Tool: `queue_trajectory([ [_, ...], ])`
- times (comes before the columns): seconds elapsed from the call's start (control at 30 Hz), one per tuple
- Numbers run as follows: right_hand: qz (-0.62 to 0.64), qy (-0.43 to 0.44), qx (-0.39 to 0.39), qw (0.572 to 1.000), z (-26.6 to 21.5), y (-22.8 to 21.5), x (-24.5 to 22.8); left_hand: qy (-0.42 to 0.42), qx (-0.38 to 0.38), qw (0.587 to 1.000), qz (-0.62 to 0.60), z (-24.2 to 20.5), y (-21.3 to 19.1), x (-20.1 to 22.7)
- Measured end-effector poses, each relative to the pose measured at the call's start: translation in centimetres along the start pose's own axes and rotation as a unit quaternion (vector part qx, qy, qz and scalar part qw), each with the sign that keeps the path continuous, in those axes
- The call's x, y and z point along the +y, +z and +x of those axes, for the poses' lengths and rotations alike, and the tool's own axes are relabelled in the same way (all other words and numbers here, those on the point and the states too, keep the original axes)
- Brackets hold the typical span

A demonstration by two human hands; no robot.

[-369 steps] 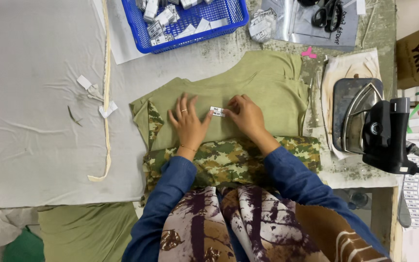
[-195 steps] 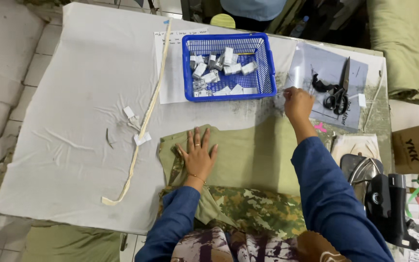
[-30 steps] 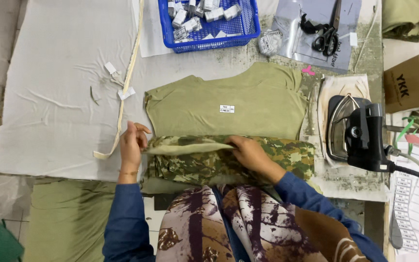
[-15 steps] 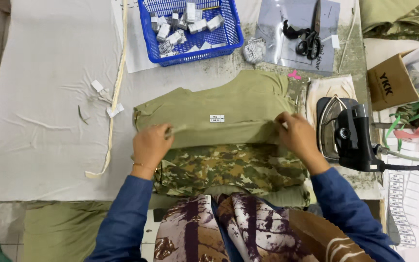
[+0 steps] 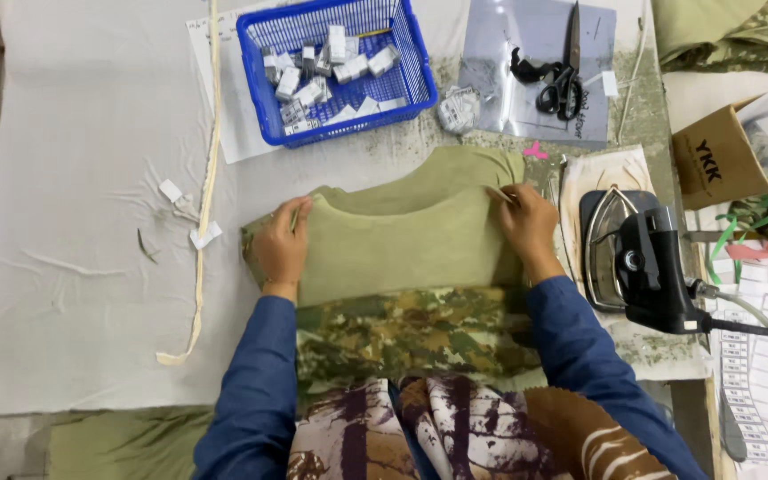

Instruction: The person irons a small white label onto the chest area of a green t-shirt using a steam iron. They repeatedly pick up labels from a blue basket, place them on the shirt, and press them with the iron. The person also handles a camouflage-patterned fabric piece on the table.

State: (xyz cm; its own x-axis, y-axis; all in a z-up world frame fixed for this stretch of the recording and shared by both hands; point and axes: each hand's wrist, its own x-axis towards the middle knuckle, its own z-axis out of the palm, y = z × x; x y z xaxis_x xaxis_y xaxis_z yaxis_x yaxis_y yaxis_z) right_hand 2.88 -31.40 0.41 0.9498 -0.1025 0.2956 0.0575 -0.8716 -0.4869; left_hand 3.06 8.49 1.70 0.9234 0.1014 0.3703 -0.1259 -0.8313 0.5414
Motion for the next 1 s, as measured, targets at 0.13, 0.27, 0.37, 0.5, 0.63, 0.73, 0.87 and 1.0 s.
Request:
queue_trajectory([
  [0.13, -0.038, -0.034, 0.009, 0.999, 0.3, 2.5, 1.5, 0.052, 0.061, 0.994, 0.079, 1.4, 2.3, -1.0],
  [0.27, -0.132, -0.083, 0.000, 0.988, 0.6, 4.4, 1.1, 0.055, -0.004, 0.988, 0.144, 1.2, 3.6, -2.9],
  [0.37, -0.167, -0.114, 0.028, 0.979, -0.6, 4.4, 0.7, 0.098, 0.048, 0.982, 0.153, 0.4, 3.3, -2.8],
  [0.5, -0.228, -0.143, 0.095, 0.959, -0.1, 5.8, 2.4, 0.142, 0.123, 0.964, 0.190, 0.6, 4.8, -5.2],
  [0.63, -0.192, -0.026, -0.008, 0.981, 1.4, 5.5, 1.3, 0.023, -0.014, 0.975, 0.219, 1.9, 6.2, -6.2],
  [0.73, -0.219, -0.111, 0.095, 0.965, 0.1, 5.3, 0.0, 0.045, 0.055, 0.954, 0.290, 1.4, 3.6, -2.5],
  [0.87, -0.170, -0.136, -0.109, 0.970, 1.5, 5.7, -1.6, 0.193, -0.187, 0.951, 0.151, -2.4, 3.2, 1.6],
  [1.0, -0.129, -0.130, 0.012, 0.983, 9.5, 6.1, -1.6, 0.076, -0.283, 0.939, 0.181, -3.3, 4.3, 1.4],
])
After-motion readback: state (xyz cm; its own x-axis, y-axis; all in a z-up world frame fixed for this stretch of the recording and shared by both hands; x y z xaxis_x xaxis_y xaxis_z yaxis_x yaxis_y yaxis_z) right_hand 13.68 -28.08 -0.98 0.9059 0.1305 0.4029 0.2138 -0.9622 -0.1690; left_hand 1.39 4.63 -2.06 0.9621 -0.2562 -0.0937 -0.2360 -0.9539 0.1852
